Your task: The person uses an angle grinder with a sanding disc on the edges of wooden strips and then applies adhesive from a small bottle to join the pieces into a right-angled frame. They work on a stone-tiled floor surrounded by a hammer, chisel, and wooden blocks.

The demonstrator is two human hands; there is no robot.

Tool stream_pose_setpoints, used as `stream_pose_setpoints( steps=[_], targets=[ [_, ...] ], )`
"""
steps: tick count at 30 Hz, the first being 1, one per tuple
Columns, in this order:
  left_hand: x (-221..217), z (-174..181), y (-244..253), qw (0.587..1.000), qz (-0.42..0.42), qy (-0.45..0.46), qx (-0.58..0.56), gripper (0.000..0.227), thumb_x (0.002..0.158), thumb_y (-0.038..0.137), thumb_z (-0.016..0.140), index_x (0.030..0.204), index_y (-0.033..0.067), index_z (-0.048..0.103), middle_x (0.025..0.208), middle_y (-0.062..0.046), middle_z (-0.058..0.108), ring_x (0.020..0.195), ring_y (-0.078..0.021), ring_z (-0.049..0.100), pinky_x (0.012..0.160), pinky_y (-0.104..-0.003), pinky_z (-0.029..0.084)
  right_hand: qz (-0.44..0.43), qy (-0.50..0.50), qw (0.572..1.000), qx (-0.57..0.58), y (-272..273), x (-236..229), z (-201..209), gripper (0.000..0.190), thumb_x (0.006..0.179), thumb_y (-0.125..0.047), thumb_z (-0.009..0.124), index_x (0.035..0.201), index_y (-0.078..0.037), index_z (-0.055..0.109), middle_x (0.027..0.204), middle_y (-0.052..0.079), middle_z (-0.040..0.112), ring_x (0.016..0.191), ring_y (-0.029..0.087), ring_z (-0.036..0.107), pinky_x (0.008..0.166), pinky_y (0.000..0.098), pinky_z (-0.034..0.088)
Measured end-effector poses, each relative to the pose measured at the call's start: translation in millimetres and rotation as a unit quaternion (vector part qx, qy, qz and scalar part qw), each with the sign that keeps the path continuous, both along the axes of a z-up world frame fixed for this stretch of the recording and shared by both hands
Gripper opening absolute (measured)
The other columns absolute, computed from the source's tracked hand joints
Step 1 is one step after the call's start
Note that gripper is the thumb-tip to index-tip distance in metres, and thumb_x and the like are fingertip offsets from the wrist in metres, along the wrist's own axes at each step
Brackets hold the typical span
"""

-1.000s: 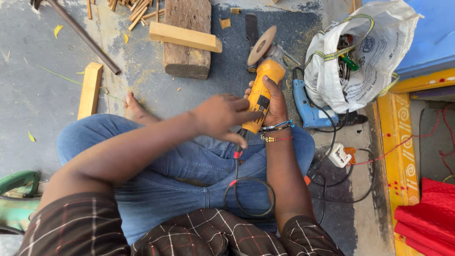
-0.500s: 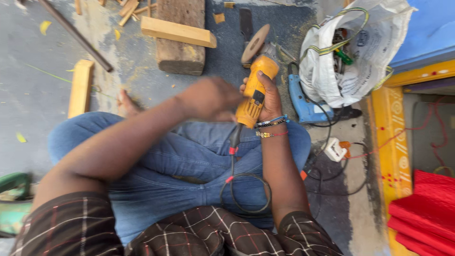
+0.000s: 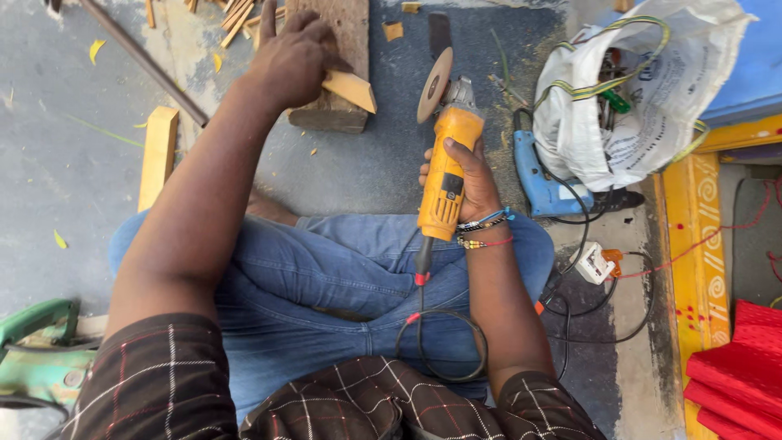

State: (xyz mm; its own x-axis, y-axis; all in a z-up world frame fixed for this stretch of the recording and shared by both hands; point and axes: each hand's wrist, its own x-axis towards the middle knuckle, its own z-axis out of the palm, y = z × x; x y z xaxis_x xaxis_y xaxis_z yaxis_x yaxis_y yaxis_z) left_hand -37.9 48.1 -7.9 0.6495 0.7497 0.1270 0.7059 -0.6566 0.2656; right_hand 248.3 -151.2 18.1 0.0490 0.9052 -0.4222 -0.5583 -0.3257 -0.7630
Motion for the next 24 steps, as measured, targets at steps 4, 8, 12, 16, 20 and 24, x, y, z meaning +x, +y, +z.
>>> stream_pose_setpoints(
  steps=[4,8,12,16,20,24],
  targets=[
    [-1.3,-13.3,3.8,0.997,0.004,-0.071,0.000,0.032,0.091,0.021,0.066,0.116,0.0351,0.080,0.139,-0.012,0.057,0.146,-0.0372,0.035,0.119,-0.069,0.001,0.024,-0.006,0.999,-0.029,-4.2,-7.4,0.3,0.051,0.092,-0.021,0.076,0.132,-0.014,0.045,0.097,0.013,0.068,0.076,0.025,0.073,0.065,0.0420,0.065],
    [11.6,-29.2,2.6,0.993,-0.008,-0.108,0.057,0.025,0.100,0.033,0.065,0.119,0.0226,0.077,0.134,-0.016,0.058,0.143,-0.0388,0.038,0.120,-0.066,0.003,0.051,-0.020,0.998,-0.040,-9.9,-14.2,1.2,0.050,0.093,-0.019,0.073,0.133,-0.016,0.044,0.097,0.013,0.067,0.075,0.025,0.073,0.063,0.0420,0.065],
    [18.2,-36.2,-2.0,0.990,0.001,-0.133,0.040,0.036,0.100,0.049,0.068,0.114,0.0171,0.078,0.122,-0.015,0.061,0.136,-0.0379,0.040,0.117,-0.065,0.004,0.065,-0.043,0.996,-0.047,-18.1,-18.0,6.0,0.050,0.094,-0.016,0.073,0.135,-0.016,0.043,0.097,0.013,0.067,0.075,0.025,0.073,0.063,0.0411,0.065],
    [17.1,-34.0,-1.3,0.982,-0.059,-0.180,0.019,0.030,0.105,0.045,0.067,0.116,0.0186,0.077,0.125,-0.012,0.061,0.139,-0.0371,0.040,0.122,-0.059,0.013,0.078,-0.046,0.993,-0.071,-26.5,-18.8,9.9,0.052,0.093,-0.018,0.072,0.136,-0.017,0.043,0.096,0.013,0.068,0.074,0.025,0.073,0.061,0.0411,0.064],
    [23.1,-28.6,3.2,0.980,-0.095,-0.177,0.008,0.026,0.106,0.041,0.066,0.114,0.0183,0.077,0.120,-0.010,0.061,0.136,-0.0318,0.045,0.122,-0.058,0.014,0.072,-0.037,0.994,-0.073,-38.7,-22.7,10.3,0.051,0.094,-0.018,0.072,0.137,-0.015,0.045,0.098,0.014,0.068,0.075,0.025,0.073,0.063,0.0414,0.065],
    [23.3,-25.3,3.6,0.974,-0.094,-0.202,0.030,0.021,0.106,0.034,0.065,0.114,0.0184,0.077,0.120,-0.005,0.062,0.136,-0.0285,0.047,0.120,-0.059,0.015,0.074,-0.036,0.993,-0.090,-47.8,-28.1,8.2,0.051,0.093,-0.019,0.072,0.136,-0.014,0.046,0.098,0.013,0.068,0.074,0.025,0.073,0.064,0.0415,0.065]
  ],
)
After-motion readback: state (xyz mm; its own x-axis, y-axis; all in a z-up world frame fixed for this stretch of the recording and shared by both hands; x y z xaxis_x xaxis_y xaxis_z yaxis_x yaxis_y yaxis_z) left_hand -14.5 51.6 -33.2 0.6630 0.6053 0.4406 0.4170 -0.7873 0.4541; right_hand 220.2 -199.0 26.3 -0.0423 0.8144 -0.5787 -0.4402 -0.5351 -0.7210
